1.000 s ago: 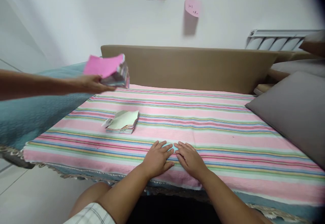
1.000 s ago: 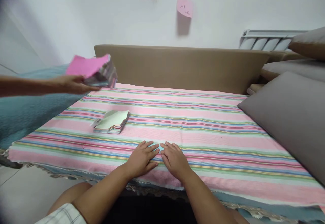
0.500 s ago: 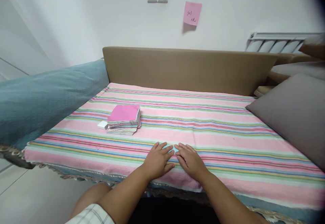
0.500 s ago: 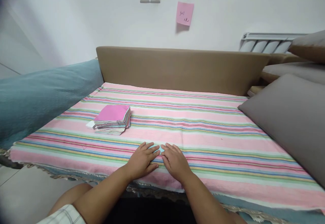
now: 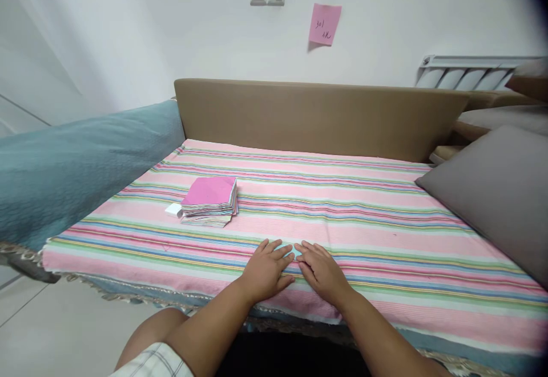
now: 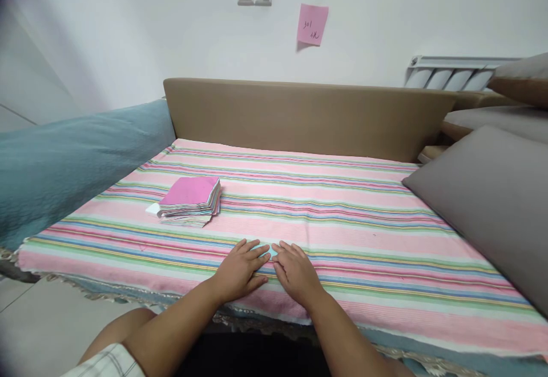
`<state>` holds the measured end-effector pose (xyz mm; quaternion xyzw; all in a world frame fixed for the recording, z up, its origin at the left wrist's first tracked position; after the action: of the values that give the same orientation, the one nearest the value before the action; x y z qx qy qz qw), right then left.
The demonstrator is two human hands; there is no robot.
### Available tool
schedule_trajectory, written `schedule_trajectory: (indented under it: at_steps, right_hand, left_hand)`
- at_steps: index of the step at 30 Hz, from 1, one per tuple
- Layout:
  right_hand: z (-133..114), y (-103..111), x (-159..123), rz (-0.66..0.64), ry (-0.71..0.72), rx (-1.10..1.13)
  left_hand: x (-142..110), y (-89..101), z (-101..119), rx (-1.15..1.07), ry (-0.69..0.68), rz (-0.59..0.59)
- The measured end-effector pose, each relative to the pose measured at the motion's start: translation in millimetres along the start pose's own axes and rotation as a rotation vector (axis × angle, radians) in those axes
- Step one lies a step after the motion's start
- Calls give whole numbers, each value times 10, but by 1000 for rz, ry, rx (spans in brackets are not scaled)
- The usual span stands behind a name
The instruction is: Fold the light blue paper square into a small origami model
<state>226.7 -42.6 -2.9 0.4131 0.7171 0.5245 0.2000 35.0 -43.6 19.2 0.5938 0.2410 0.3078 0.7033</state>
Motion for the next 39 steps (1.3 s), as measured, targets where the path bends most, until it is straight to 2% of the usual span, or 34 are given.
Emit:
schedule_trajectory:
  at_steps: [39]
  right_hand:
    - [6, -20, 7, -4, 1, 20]
  left_hand:
    - [-18, -2, 2, -6, 8, 20]
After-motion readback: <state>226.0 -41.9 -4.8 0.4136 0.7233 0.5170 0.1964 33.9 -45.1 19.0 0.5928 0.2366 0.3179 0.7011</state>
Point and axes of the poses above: each hand's wrist, its own x-axis towards the middle knuckle, its own y-axis out of the back of the hand, z = x × y, the point moved 1 cm from there along x, towards the middle knuckle, and after that the axes turned 10 degrees about -z, right-handed, at the moved point
